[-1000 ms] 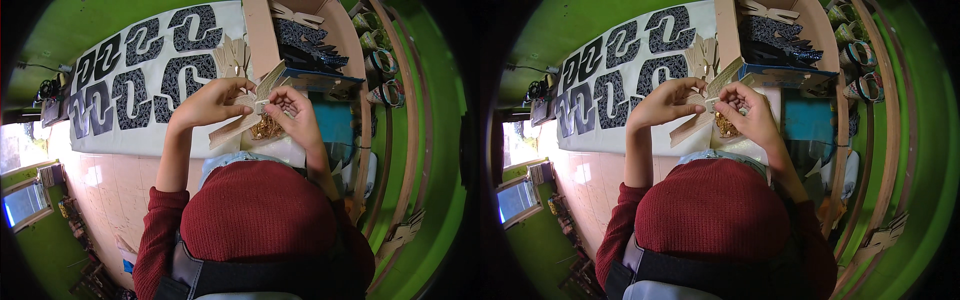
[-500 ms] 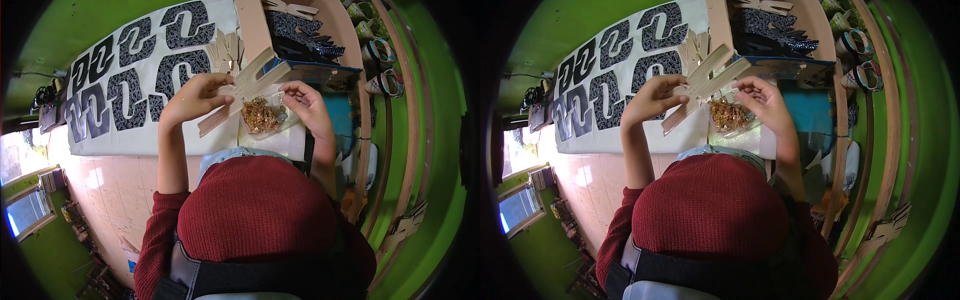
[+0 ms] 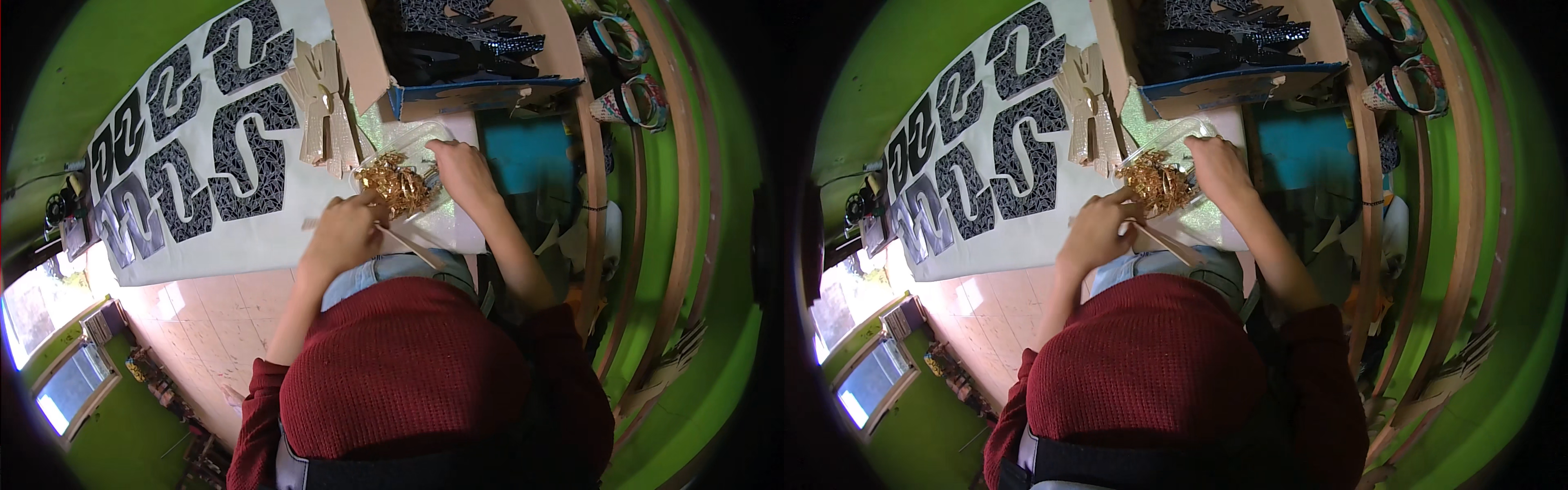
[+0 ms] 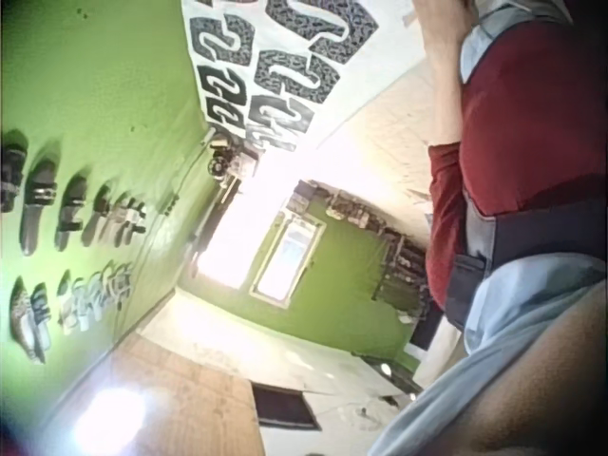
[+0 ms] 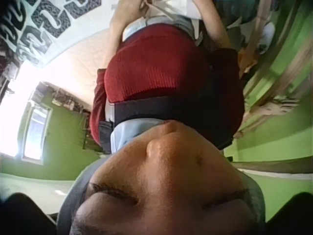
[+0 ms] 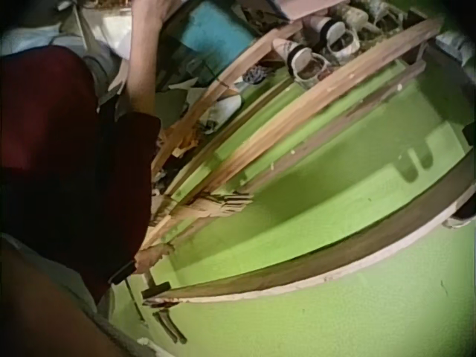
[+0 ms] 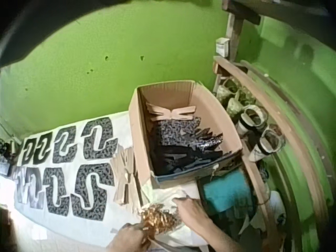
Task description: Attaching small decorative metal pieces to pre-cut patterned shoe upper components at a workstation.
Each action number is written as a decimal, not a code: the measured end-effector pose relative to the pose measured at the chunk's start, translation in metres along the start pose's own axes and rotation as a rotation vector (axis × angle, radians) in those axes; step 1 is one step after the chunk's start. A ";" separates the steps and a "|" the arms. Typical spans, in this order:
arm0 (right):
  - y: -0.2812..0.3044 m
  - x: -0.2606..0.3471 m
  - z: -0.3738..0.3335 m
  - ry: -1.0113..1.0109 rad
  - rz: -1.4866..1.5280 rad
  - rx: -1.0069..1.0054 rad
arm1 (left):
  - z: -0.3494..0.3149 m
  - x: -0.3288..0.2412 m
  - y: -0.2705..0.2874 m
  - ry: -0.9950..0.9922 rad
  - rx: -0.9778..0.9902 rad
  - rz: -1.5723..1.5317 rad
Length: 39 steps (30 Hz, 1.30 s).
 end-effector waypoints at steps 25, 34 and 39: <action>-0.041 0.007 0.026 0.199 0.107 0.153 | 0.005 -0.016 -0.037 0.011 -0.109 0.106; 0.002 0.015 0.019 0.183 -0.114 -0.016 | 0.005 -0.013 -0.033 0.025 -0.140 0.040; 0.014 -0.005 0.016 0.041 0.480 -0.039 | 0.007 -0.009 -0.027 0.030 -0.097 -0.043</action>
Point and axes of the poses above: each hand's wrist, its own z-axis towards the middle knuckle, its own y-axis out of the back of the hand, x = y × z, the point moved 4 cm from there along z, towards the middle knuckle, and after that the axes turned 11 degrees about y, right-handed, at the moved point
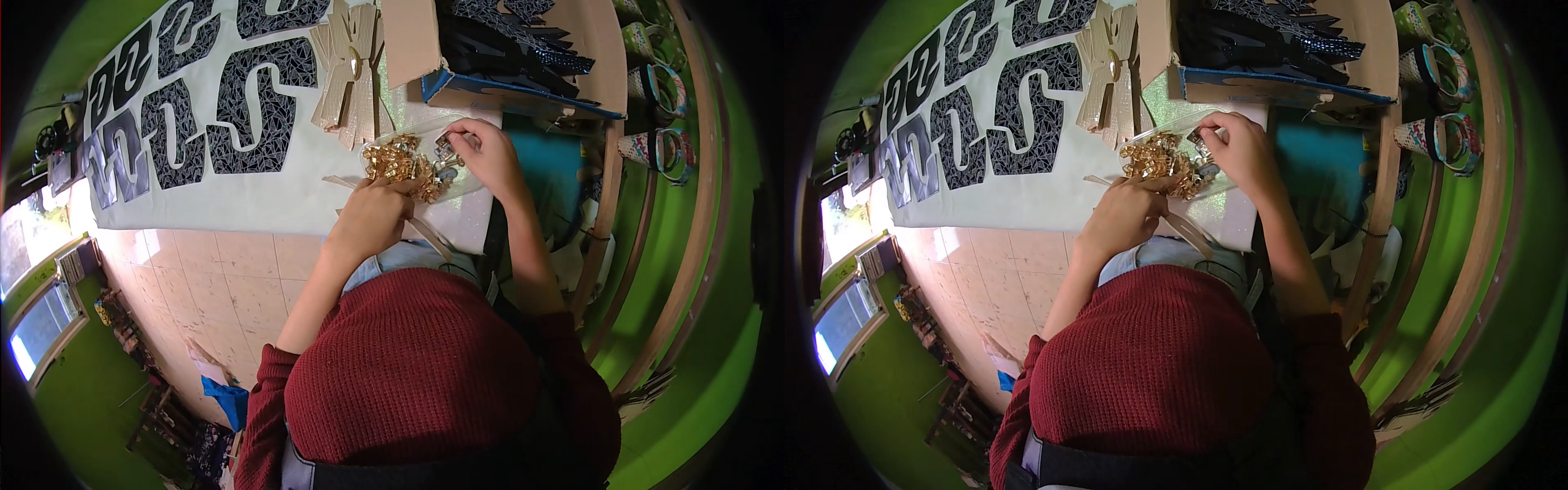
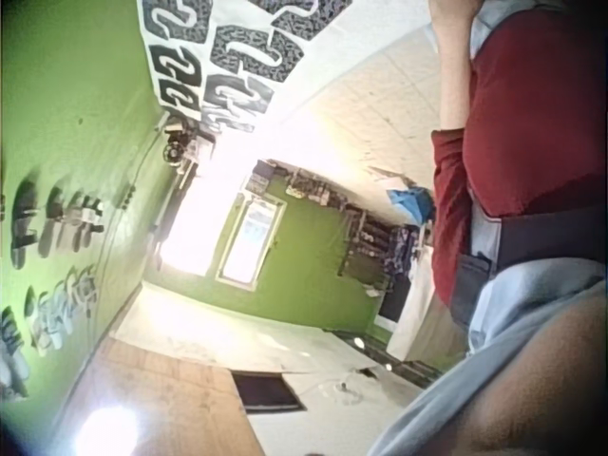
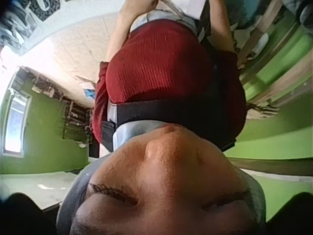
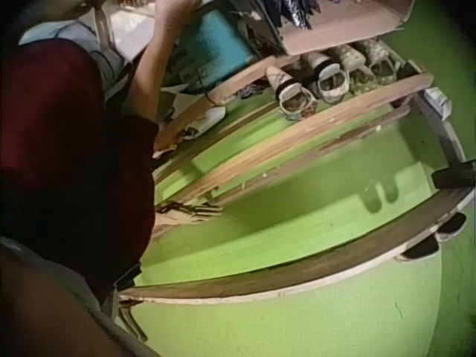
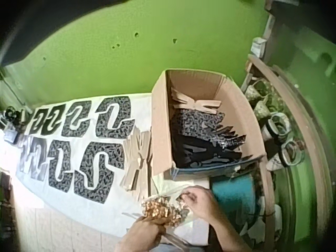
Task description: Attaching small decorative metal pieces to pre-cut patterned shoe upper components at a workstation.
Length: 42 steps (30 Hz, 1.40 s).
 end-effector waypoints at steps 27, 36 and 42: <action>-0.012 0.002 -0.009 0.140 -0.269 0.142 | 0.008 -0.023 -0.011 -0.202 0.326 -0.048; -0.035 -0.015 -0.012 0.152 -0.396 0.545 | -0.001 -0.028 0.003 0.098 0.124 0.492; -0.043 -0.008 -0.011 0.289 -0.542 0.446 | -0.006 -0.009 0.011 0.078 0.075 0.559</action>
Point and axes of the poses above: each hand's wrist, its own z-axis towards the middle knuckle, its own y-axis out of the back of the hand, x = y × z, the point moved 4 cm from there along z, towards the middle knuckle, and after that the axes turned 11 degrees about y, right-handed, at the moved point
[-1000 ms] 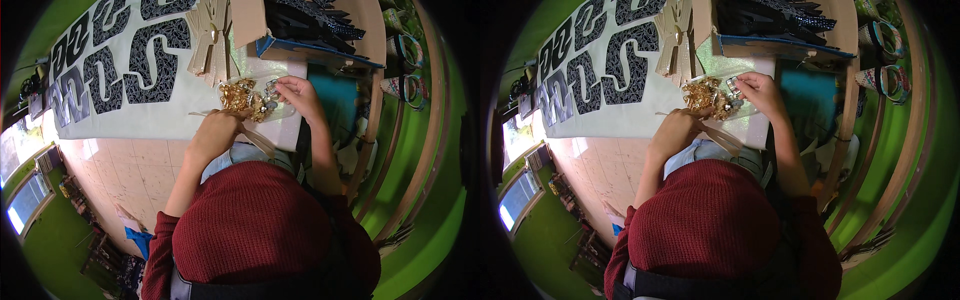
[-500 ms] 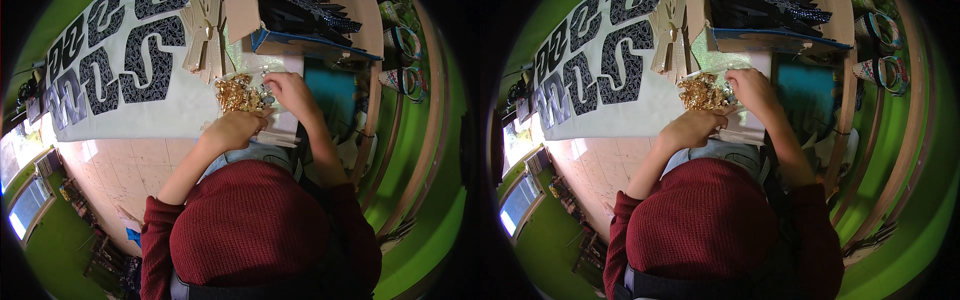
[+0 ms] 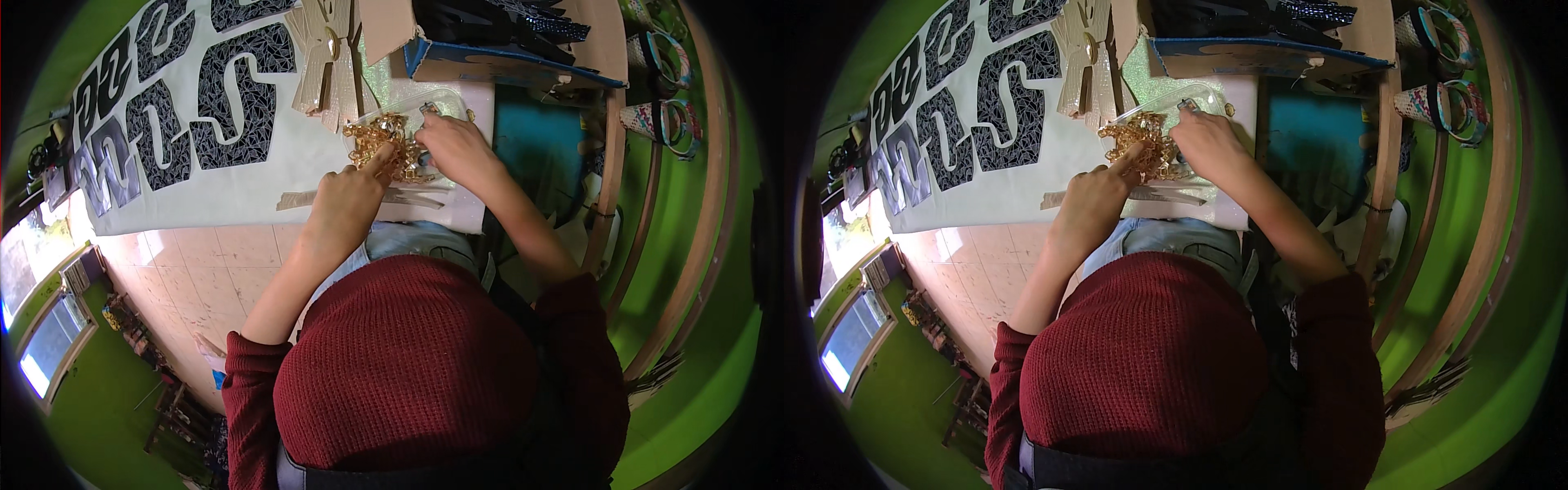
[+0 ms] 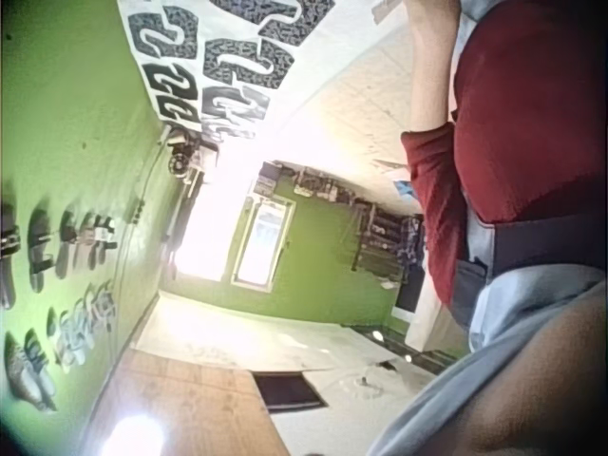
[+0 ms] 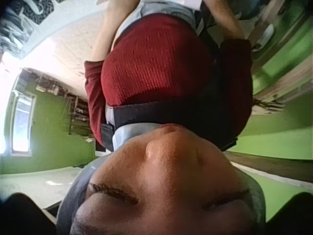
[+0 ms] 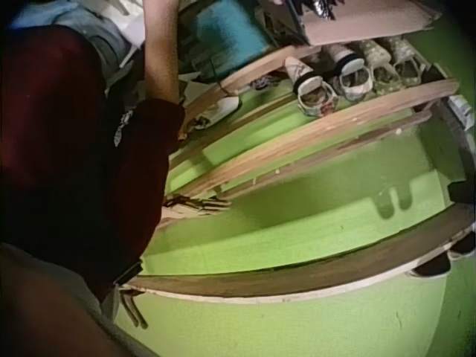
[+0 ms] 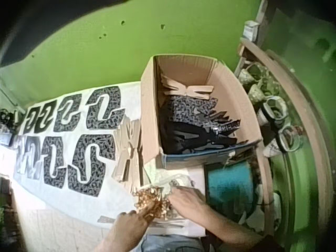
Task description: Attaching small decorative metal pieces to pre-cut patterned shoe upper components at a workstation.
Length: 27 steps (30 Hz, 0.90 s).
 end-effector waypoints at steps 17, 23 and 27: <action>0.003 -0.004 0.004 -0.092 0.124 0.042 | -0.008 0.028 -0.012 -0.009 -0.036 -0.350; -0.007 -0.004 0.012 -0.079 0.238 0.036 | -0.005 0.032 -0.018 0.033 -0.040 -0.432; 0.018 -0.010 0.000 -0.173 0.389 -0.116 | -0.008 0.038 -0.020 0.031 -0.031 -0.505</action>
Point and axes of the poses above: each hand's wrist, its own z-axis towards the middle knuckle, its own y-axis out of the back of the hand, x = y × z, the point moved 4 cm from there along z, towards the middle knuckle, and after that the axes turned 11 degrees about y, right-handed, at the moved point
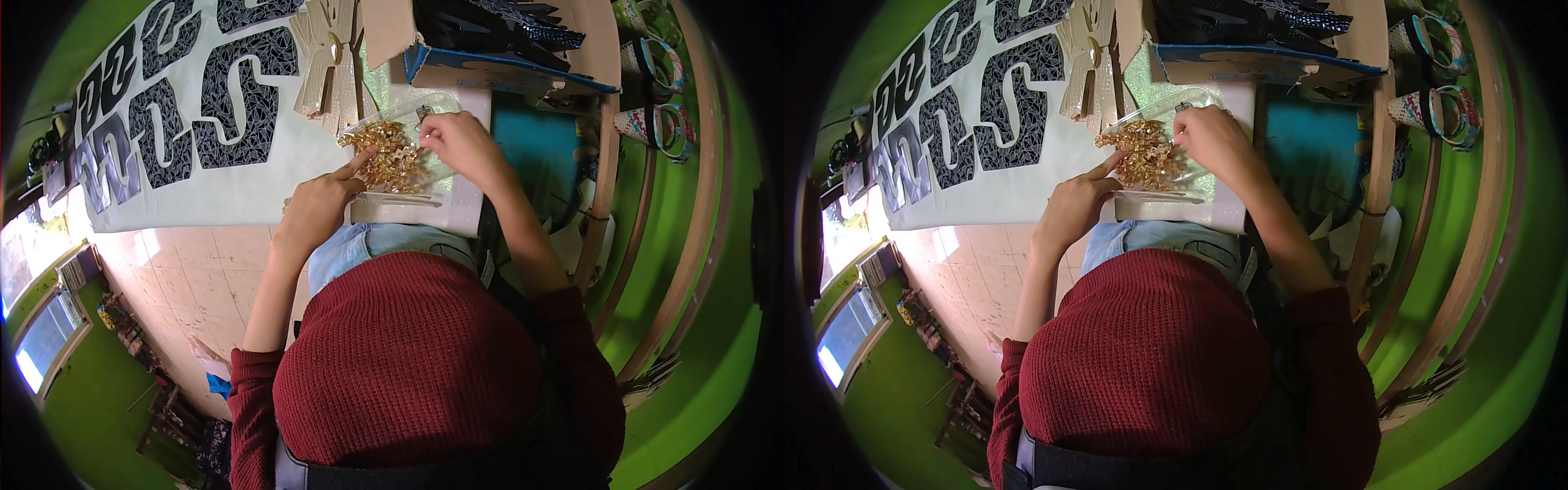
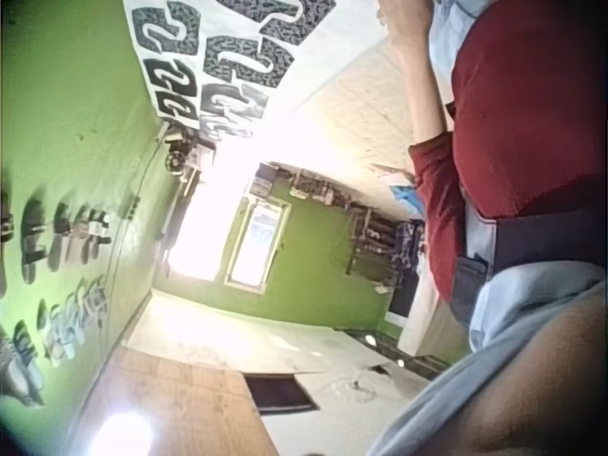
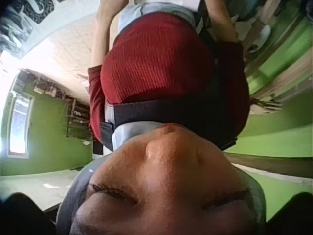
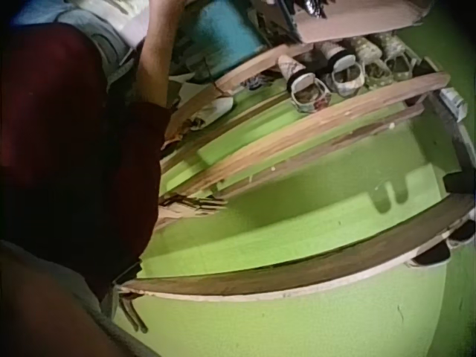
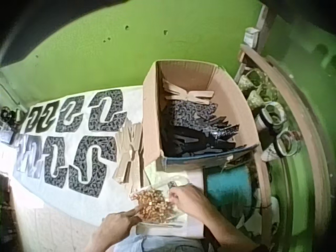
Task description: Attaching small decorative metal pieces to pre-cut patterned shoe upper components at a workstation.
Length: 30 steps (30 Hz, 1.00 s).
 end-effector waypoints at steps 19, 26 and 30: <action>0.026 0.004 -0.047 0.095 0.761 -0.318 | -0.015 0.021 0.017 0.008 0.155 -0.680; 0.028 0.026 -0.045 0.110 0.803 -0.471 | -0.038 0.034 0.046 0.091 -0.008 -1.100; 0.025 0.048 -0.044 0.176 0.837 -0.462 | -0.034 0.043 0.055 0.088 -0.085 -0.841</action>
Point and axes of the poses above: each hand's wrist, its own z-axis towards the middle knuckle, its own y-axis out of the back of the hand, x = y × z, the point moved 4 cm from there along z, towards the middle knuckle, and after that the axes turned 11 degrees about y, right-handed, at the moved point
